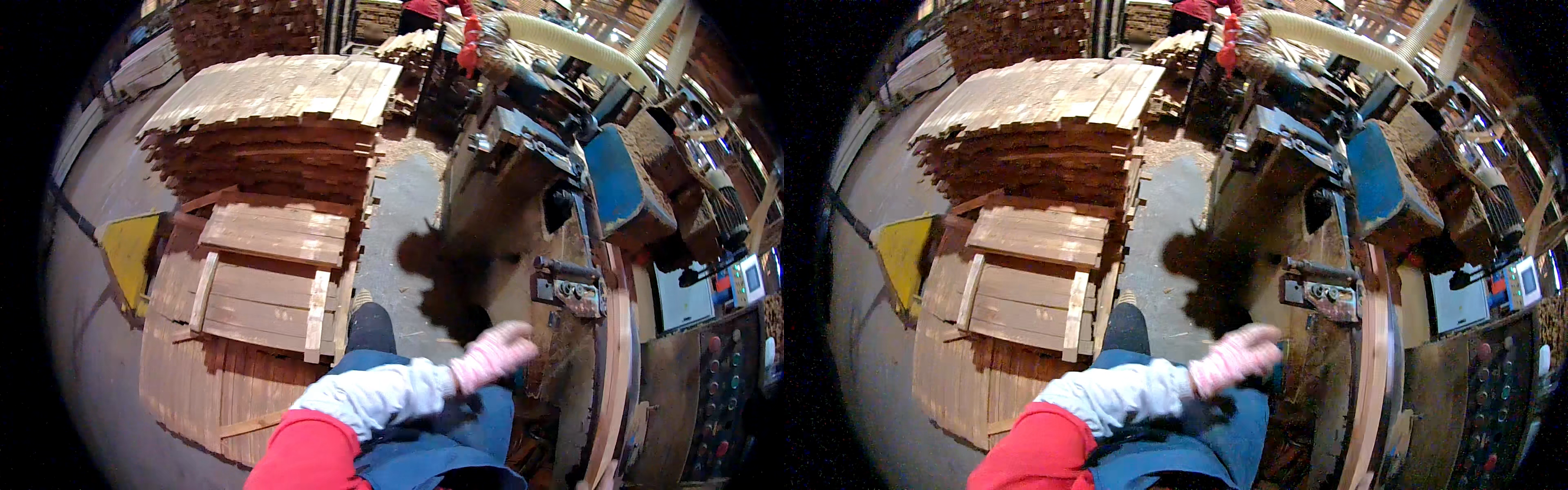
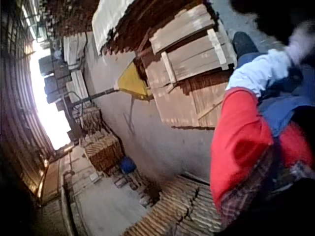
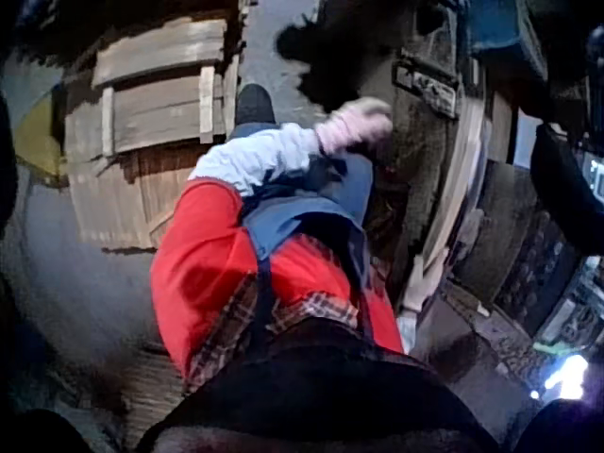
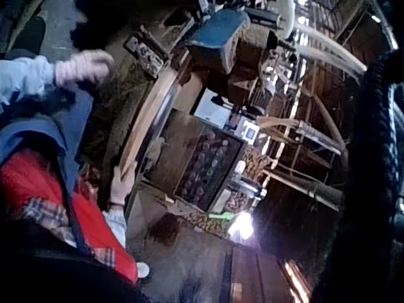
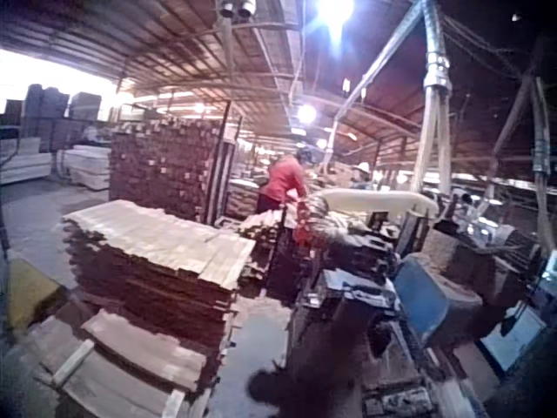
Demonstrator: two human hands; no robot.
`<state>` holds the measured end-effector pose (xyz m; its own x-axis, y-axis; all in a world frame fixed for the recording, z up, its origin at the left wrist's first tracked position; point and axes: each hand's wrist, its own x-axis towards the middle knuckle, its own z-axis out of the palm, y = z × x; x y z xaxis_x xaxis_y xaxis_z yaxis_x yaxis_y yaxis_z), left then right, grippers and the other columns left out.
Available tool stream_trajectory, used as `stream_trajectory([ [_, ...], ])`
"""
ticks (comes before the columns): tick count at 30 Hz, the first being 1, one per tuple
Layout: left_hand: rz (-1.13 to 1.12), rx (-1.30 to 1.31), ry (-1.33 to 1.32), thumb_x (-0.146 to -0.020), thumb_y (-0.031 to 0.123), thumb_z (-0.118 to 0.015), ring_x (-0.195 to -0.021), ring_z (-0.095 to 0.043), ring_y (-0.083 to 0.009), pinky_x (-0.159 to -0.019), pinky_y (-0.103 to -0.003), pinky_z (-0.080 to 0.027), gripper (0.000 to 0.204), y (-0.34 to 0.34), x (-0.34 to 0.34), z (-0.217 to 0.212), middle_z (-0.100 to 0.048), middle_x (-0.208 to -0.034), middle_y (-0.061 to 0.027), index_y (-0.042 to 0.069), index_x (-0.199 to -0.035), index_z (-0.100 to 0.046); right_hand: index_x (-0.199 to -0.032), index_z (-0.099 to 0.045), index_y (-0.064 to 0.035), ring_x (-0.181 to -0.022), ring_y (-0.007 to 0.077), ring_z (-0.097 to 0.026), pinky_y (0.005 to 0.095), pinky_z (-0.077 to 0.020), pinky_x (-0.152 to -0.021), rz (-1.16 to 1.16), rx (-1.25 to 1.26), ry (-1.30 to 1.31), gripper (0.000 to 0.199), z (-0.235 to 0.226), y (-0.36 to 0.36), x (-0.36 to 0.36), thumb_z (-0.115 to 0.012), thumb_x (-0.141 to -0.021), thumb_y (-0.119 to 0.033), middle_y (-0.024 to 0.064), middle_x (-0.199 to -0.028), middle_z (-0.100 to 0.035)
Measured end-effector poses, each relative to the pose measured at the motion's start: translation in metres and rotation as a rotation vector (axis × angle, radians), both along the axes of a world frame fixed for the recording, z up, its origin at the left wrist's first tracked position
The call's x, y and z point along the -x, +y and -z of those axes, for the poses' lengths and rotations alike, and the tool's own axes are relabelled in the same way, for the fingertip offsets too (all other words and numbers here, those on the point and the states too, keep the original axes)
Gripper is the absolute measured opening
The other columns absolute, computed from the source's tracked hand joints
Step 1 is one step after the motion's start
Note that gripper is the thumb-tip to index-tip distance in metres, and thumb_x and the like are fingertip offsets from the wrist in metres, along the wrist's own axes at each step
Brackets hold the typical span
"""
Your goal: The person takes wood planks from a stack and feeds them into a processing machine one by one.
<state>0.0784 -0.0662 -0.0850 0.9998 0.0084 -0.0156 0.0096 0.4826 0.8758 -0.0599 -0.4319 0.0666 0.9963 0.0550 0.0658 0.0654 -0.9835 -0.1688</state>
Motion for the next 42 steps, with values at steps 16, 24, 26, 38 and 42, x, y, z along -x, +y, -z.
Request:
stream_trajectory([
  [16,-1.326,0.179,0.860,-0.089,0.045,-0.062,-0.052,-0.047,-0.0230,-0.045,-0.041,-0.037,0.044,0.391,0.071,0.283,-0.051,-0.071,-0.0074,0.010,-0.114,-0.053,-0.154,-0.028,-0.0026,-0.135,0.0292,-0.046,0.0361,-0.0364,-0.110,0.161,-0.520,-0.515,0.069,0.052,-0.009,-0.186,-0.057,-0.093,-0.012,0.0186,-0.153,-0.041],
  [24,-1.396,0.374,0.720,-0.084,0.045,-0.065,-0.120,-0.051,-0.0332,-0.104,-0.051,-0.040,0.071,0.452,0.083,0.324,-0.051,-0.141,-0.0156,0.000,-0.137,-0.050,-0.154,-0.029,-0.0037,-0.131,0.0331,-0.047,0.0396,-0.0353,-0.109,0.045,-0.346,-0.455,0.063,0.051,0.042,-0.241,-0.052,-0.096,-0.014,0.0203,-0.150,-0.042],
  [26,-1.395,0.439,0.861,-0.087,0.051,-0.068,-0.131,-0.045,-0.0339,-0.109,-0.055,-0.033,0.080,0.436,0.061,0.310,-0.047,-0.146,-0.0153,0.005,-0.146,-0.041,-0.151,-0.038,-0.0058,-0.117,0.0365,-0.055,0.0422,-0.0421,-0.101,-0.044,-0.048,-0.536,0.057,0.067,0.009,-0.190,-0.057,-0.099,-0.019,0.0209,-0.141,-0.053],
  [38,-1.346,0.281,0.688,-0.084,0.055,-0.072,-0.111,-0.057,-0.0264,-0.099,-0.043,-0.046,0.078,0.300,0.090,0.153,-0.058,-0.131,-0.0132,-0.001,-0.135,-0.052,-0.136,-0.056,-0.0025,-0.117,0.0397,-0.058,0.0475,-0.0444,-0.102,-0.120,0.269,-0.287,0.046,0.041,-0.083,0.020,-0.061,-0.091,-0.008,0.0211,-0.126,-0.062],
  [42,-1.180,0.082,0.258,-0.089,0.049,-0.069,-0.086,-0.063,-0.0184,-0.078,-0.037,-0.053,0.054,0.249,0.110,0.147,-0.064,-0.099,-0.0036,0.004,-0.117,-0.061,-0.134,-0.059,-0.0038,-0.117,0.0366,-0.059,0.0453,-0.0457,-0.101,-0.337,0.235,-0.440,0.047,0.032,-0.062,-0.078,-0.067,-0.088,-0.009,0.0189,-0.129,-0.062],
])
